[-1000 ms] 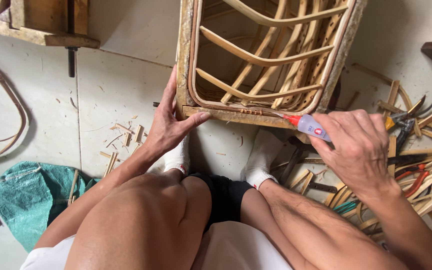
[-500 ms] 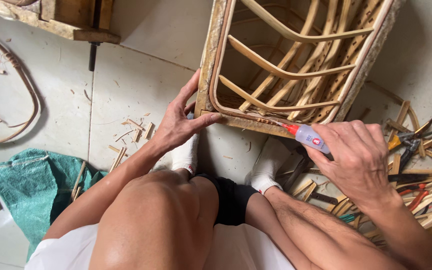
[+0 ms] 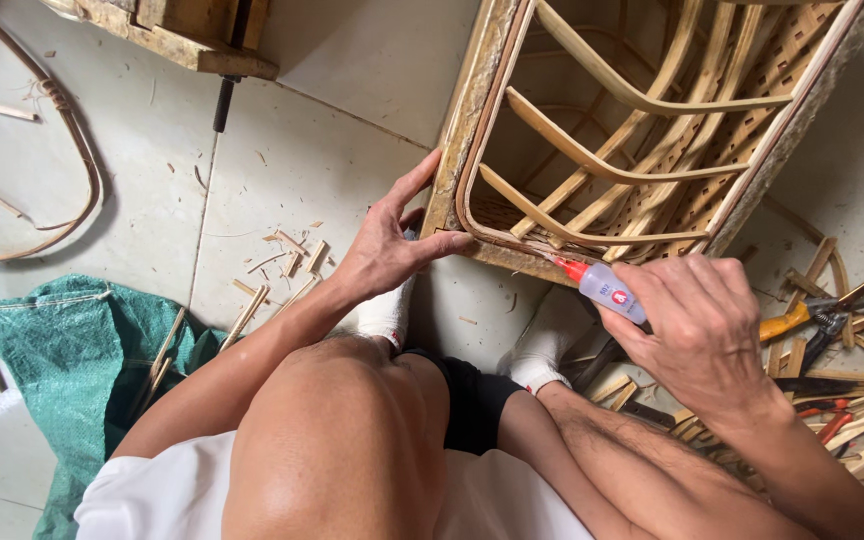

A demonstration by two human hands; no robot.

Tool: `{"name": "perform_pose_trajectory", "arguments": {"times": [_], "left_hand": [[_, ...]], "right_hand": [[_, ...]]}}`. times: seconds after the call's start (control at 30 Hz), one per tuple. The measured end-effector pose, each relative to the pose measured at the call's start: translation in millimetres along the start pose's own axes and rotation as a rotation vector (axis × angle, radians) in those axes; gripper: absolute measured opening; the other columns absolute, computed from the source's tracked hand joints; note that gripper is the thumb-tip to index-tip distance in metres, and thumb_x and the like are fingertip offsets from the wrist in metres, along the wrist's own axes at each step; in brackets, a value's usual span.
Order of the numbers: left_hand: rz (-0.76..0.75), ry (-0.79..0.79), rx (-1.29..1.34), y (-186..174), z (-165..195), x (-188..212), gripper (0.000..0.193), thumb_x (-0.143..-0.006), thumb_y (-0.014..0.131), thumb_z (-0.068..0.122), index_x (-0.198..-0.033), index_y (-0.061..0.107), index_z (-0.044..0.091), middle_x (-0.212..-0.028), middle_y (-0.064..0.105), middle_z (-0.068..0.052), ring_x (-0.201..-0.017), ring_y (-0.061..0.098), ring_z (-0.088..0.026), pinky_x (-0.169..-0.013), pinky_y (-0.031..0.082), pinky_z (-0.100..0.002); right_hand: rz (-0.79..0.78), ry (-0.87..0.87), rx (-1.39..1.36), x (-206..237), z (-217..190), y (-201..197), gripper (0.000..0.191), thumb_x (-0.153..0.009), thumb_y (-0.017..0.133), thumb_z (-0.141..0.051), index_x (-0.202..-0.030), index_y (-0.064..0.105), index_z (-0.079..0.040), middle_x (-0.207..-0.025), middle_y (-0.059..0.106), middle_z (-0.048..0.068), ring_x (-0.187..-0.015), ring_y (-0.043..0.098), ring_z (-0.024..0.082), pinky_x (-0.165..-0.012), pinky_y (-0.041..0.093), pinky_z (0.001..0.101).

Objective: The person sits on the floor and assembles a bamboo basket in a wooden frame, fitting curved bamboo ribs across the woven body and tapping them with a hammer. They trim excess bamboo with pliers, apply glue from a squeeze bottle along the rim, and press the ribs into place.

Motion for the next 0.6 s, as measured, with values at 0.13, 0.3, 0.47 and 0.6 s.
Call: {"name": "perform_pose_trajectory", "arguments": {"times": [0.13,0.3,0.47,0.6], "left_hand": [[0.002,0.004,0.013,-2,-4,0,0.104,-0.081,0.088,0.032,-0.164,0.028,0.014,-0.167,0.038,-0.011,-0.156,0.034,-0.026,-0.126,0.031,-0.053],[-0.019,0.010,0.067,-3,-9,1,0.100,-0.084,0.086,0.031,-0.164,0.028,0.012,-0.167,0.038,-0.013,-0.156,0.034,-0.026,-0.128,0.030,-0.051],[0.013,0.007,0.087,-3,-12,1,0.098,-0.084,0.086,0.029,-0.163,0.032,0.010,-0.164,0.043,-0.013,-0.154,0.039,-0.025,-0.128,0.031,-0.048],[0.003,0.010,0.116,-4,-9,1,0.096,-0.084,0.085,0.027,-0.163,0.032,0.010,-0.163,0.044,-0.014,-0.151,0.043,-0.029,-0.126,0.034,-0.046]], "right_hand": [[-0.001,0.025,-0.017,-8,-2,-5,0.037,-0.078,0.089,-0.023,-0.105,0.073,-0.004,-0.086,0.066,0.007,-0.083,0.062,0.026,-0.078,0.044,0.0418],[0.007,-0.076,-0.029,-27,-18,5,0.037,-0.078,0.089,-0.025,-0.103,0.073,-0.003,-0.085,0.067,0.007,-0.080,0.062,0.023,-0.078,0.045,0.0409],[-0.036,-0.102,0.016,-34,-24,15,0.032,-0.078,0.088,-0.023,-0.098,0.074,-0.004,-0.081,0.066,0.006,-0.080,0.063,0.024,-0.077,0.045,0.0405],[-0.087,-0.103,0.022,-32,-20,17,0.035,-0.078,0.087,-0.029,-0.100,0.075,-0.004,-0.085,0.070,0.008,-0.081,0.064,0.023,-0.078,0.048,0.0405]]}}
Point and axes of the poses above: each hand's wrist, its own x-axis away from the middle knuckle, its own y-axis out of the palm, z = x × y, the point moved 8 cm from there along -x, towards the middle knuckle
